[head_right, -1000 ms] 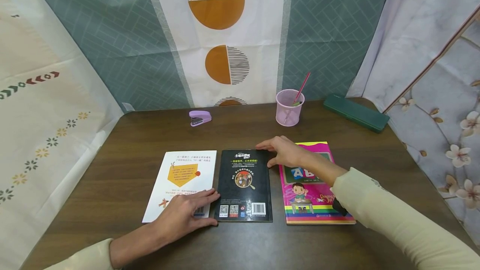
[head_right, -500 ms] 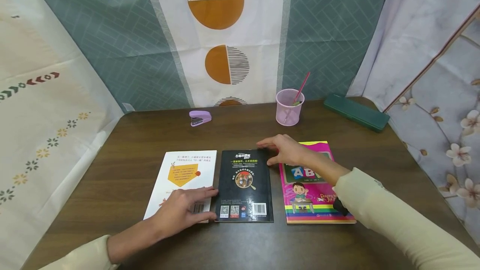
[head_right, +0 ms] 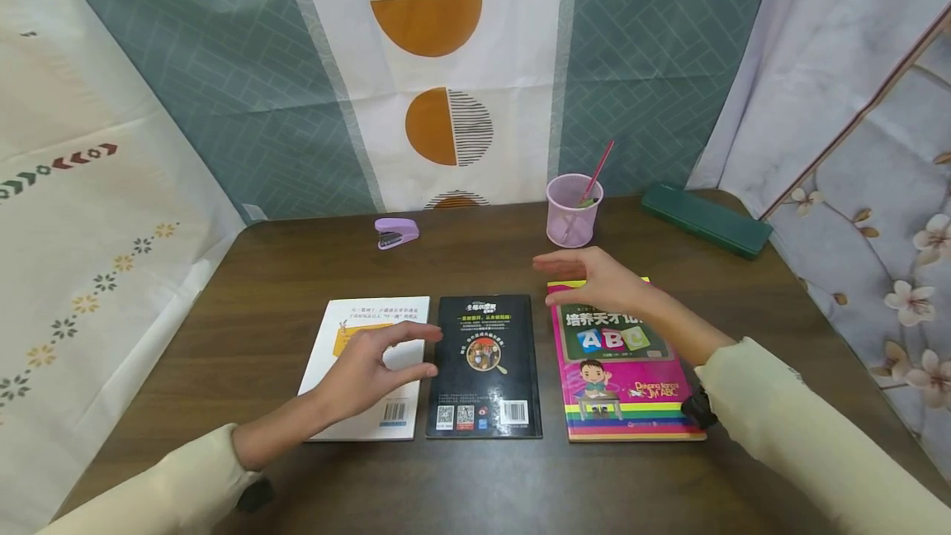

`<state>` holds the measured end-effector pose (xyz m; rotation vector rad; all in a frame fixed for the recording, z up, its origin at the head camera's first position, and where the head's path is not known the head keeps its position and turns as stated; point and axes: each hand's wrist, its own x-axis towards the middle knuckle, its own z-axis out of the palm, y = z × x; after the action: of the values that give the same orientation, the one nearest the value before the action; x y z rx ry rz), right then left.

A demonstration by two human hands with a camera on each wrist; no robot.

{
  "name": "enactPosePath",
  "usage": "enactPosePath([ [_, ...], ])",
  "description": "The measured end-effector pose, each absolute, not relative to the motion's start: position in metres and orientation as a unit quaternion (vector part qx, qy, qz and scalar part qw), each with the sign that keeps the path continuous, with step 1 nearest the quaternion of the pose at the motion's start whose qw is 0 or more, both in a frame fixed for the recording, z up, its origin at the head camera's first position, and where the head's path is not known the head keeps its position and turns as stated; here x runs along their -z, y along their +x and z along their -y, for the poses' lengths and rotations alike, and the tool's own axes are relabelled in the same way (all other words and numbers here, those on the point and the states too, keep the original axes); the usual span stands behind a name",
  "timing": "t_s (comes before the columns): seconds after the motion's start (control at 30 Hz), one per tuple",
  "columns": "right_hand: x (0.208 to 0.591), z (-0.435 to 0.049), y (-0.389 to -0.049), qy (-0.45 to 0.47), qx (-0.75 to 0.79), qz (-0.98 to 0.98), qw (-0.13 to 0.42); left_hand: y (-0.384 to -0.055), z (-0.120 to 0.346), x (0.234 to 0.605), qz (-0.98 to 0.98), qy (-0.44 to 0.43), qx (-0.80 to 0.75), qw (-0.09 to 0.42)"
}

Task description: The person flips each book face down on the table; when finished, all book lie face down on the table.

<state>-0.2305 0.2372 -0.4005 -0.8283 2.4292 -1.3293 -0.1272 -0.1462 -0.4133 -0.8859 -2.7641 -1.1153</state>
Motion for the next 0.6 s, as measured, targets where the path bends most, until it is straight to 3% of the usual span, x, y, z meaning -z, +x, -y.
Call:
enactPosePath([
  [0.6,0.399,-0.307,-0.215,-0.199,0.449,-0.865,0.105,-0.149,0.07,0.42,0.87,-0.304,0.368,-0.12],
])
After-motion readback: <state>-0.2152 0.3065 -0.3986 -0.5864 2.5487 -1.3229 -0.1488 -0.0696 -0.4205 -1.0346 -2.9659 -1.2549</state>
